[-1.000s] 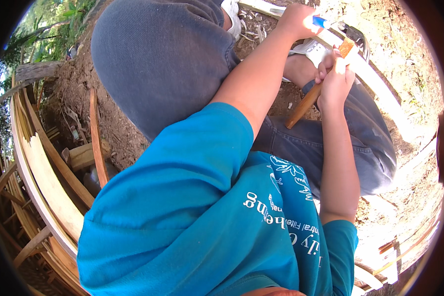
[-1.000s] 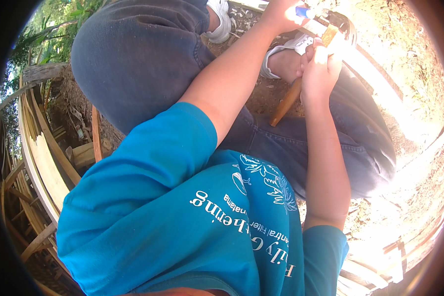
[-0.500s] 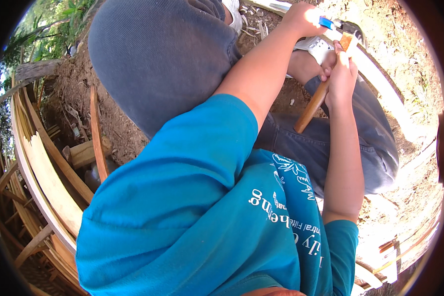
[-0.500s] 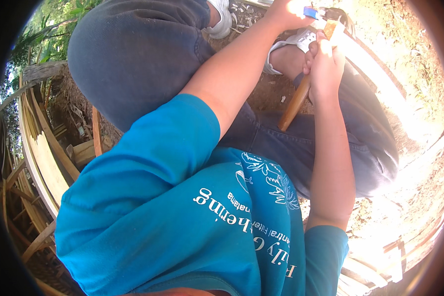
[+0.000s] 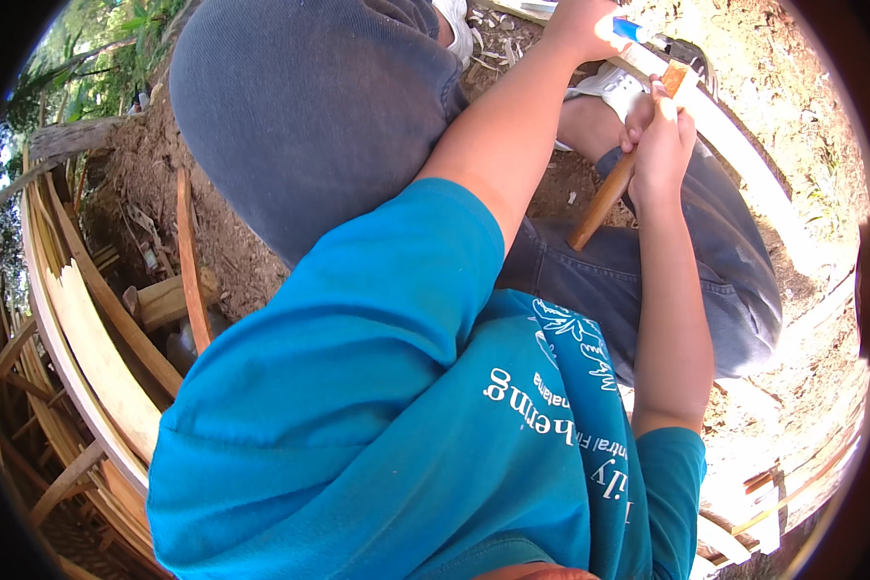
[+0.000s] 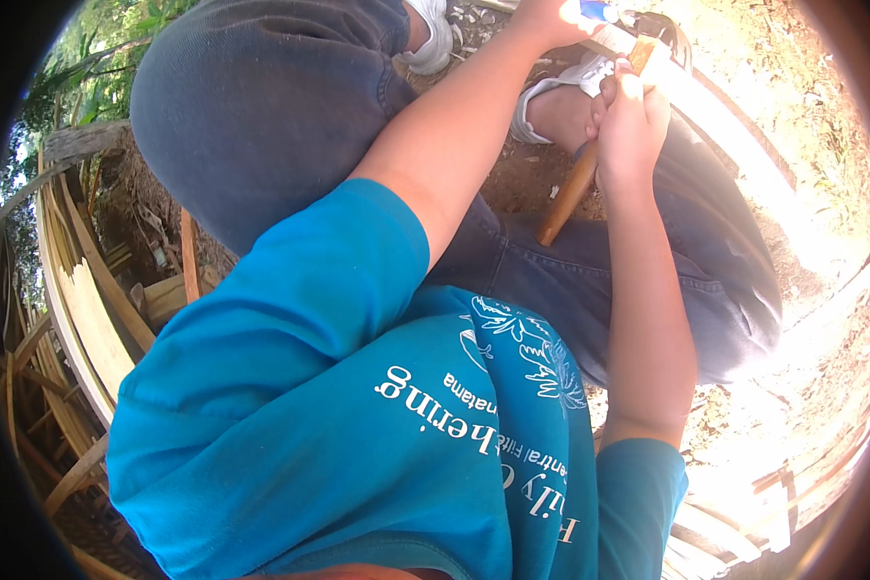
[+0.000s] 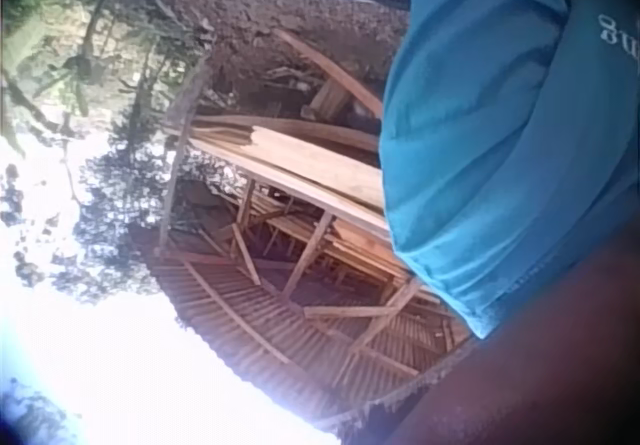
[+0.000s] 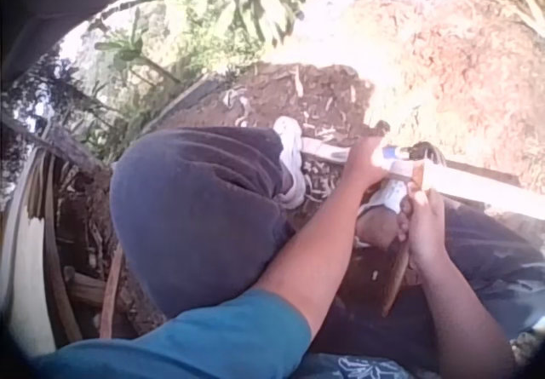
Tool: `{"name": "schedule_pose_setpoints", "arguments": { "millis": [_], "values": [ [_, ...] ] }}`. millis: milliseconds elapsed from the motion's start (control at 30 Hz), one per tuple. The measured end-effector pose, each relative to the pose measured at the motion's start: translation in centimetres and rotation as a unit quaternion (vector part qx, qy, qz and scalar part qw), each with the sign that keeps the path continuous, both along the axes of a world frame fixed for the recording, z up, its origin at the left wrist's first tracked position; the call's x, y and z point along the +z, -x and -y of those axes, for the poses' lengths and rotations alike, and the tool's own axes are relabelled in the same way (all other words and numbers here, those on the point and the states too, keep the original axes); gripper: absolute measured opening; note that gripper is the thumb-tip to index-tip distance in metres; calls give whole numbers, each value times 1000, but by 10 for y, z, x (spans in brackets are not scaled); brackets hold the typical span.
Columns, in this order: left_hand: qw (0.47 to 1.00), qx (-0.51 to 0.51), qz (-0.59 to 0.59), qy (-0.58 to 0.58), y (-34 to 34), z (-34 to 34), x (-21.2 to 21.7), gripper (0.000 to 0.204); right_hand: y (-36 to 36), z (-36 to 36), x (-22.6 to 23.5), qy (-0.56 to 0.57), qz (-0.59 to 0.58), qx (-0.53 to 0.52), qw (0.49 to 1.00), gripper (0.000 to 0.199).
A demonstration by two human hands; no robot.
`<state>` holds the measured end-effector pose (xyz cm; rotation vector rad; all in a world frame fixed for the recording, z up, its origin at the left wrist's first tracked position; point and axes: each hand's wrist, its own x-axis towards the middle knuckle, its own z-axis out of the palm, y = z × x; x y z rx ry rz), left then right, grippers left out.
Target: The person uses a hand tool to shave and shape a thin piece of wood, repeatedly drawing the blade along the surface and turning the piece over to work on different sides.
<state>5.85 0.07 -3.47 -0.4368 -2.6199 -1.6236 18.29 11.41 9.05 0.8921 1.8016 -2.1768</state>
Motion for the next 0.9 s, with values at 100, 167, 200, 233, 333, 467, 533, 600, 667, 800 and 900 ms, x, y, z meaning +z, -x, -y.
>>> {"name": "schedule_pose_setpoints", "arguments": {
  "millis": [100,167,200,233,333,467,533,600,667,800,900],
  "values": [
    [999,-1,28,24,1,-1,-1,22,2,-1,0,9,-11,-10,1000,19],
    [999,-9,27,26,1,-2,1,22,2,-1,-4,1,-5,-8,1000,19],
    [999,-13,34,22,2,-3,0,23,2,-1,-7,-3,-3,-7,1000,19],
    [999,-16,42,19,2,-4,0,23,1,1,-9,-7,-37,-40,998,18],
    [999,-5,47,21,-1,-2,-4,23,5,-2,-3,-4,26,34,999,18],
    [997,-18,70,39,-1,-3,3,22,4,-2,-12,-12,-18,-40,999,19],
    [996,-20,73,44,1,-2,-2,22,6,-3,-6,-7,14,-12,1000,18],
    [997,-12,68,46,2,-5,-2,23,6,-5,-12,-17,7,-22,1000,21],
    [997,9,60,51,1,-6,-5,23,5,-5,-11,-11,5,-22,1000,30],
    [998,3,49,25,3,-12,-10,23,6,-3,-6,-17,24,-3,1000,31],
    [999,-1,36,-10,-2,-12,-12,23,9,-4,-6,-15,42,-4,999,26]
  ]
}}
